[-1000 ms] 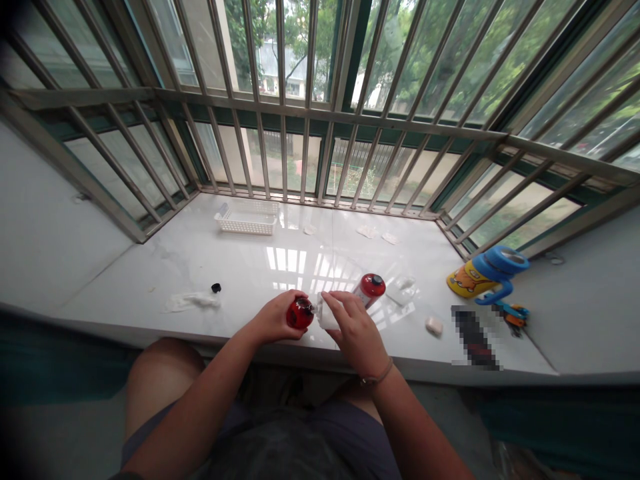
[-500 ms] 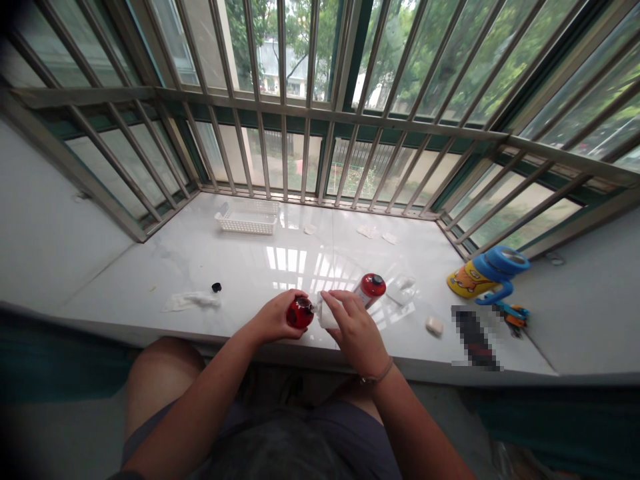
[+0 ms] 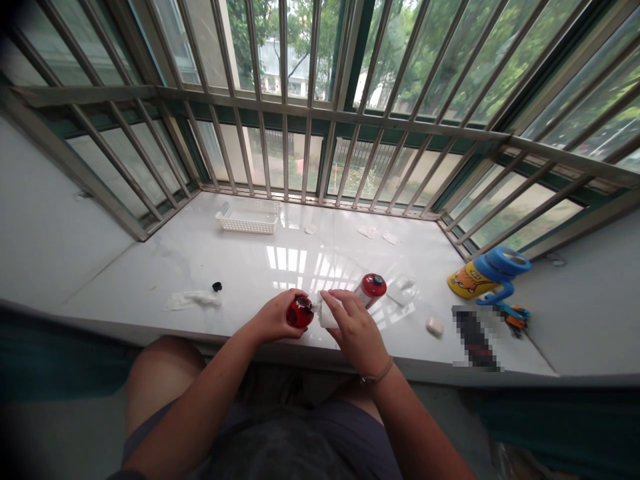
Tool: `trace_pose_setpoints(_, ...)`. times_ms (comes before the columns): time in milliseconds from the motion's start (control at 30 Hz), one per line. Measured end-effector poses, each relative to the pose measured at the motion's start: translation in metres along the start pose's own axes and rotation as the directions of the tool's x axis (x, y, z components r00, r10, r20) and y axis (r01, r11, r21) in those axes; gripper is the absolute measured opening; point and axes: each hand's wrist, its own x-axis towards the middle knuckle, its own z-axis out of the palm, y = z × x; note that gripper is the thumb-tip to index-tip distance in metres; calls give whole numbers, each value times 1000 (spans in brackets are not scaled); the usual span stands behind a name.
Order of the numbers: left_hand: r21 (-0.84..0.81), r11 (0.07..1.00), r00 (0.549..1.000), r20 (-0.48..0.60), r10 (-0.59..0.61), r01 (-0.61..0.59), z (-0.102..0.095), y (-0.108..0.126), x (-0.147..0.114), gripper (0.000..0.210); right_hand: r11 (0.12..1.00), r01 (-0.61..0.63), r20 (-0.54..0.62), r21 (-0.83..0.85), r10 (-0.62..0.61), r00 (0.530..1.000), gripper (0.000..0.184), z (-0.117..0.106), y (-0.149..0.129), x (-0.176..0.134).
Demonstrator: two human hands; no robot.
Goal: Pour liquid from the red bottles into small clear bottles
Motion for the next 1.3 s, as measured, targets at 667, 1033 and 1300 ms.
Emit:
trace_pose_setpoints(667,-19,1000,1000,3,-8,8,-1,0,0,74,1000,-5,4,5,5,1000,76,1,1,2)
trace_pose_setpoints(1033,-13,1000,1000,2,-3,3,-2,1,-1,75,1000,-6,15,9,6,1000,77,0,0,1)
trace_pose_setpoints(1300,-14,1000,1000,1,-2,2,-1,0,0,75,1000,-2,0,7,2,1000,77,0,0,1)
